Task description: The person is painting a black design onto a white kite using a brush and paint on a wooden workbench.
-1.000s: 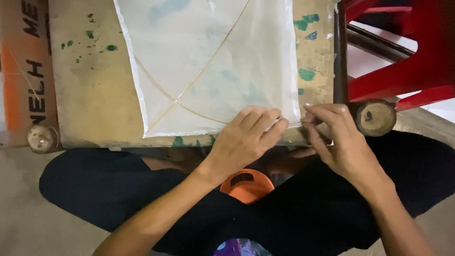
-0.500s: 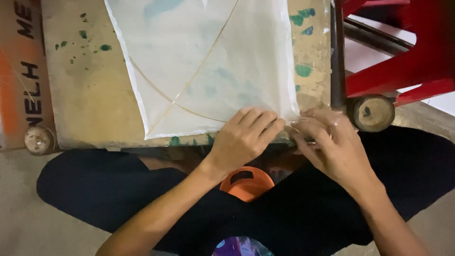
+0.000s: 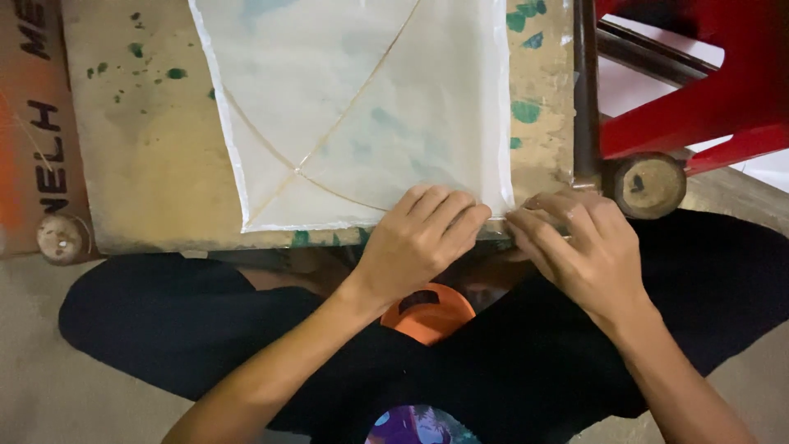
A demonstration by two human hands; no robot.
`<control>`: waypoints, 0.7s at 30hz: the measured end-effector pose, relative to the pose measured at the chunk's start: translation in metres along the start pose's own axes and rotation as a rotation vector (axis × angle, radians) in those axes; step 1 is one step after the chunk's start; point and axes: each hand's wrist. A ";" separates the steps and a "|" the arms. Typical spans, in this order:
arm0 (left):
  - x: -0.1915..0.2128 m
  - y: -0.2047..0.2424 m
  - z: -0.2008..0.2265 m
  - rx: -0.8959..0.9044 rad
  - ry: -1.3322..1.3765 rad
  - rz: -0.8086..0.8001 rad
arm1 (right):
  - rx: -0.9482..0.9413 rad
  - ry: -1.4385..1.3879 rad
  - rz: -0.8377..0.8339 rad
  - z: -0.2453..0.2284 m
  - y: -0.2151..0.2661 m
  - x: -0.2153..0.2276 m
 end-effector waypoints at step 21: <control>-0.014 -0.005 0.016 0.449 0.217 -0.233 | -0.653 -0.769 -0.466 -0.001 -0.033 0.011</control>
Point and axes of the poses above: each hand's wrist, its own y-axis away from the middle knuckle, its own x-axis out of the back of the hand, z = x × y, and after that the axes turned 8 degrees about -z, right-handed
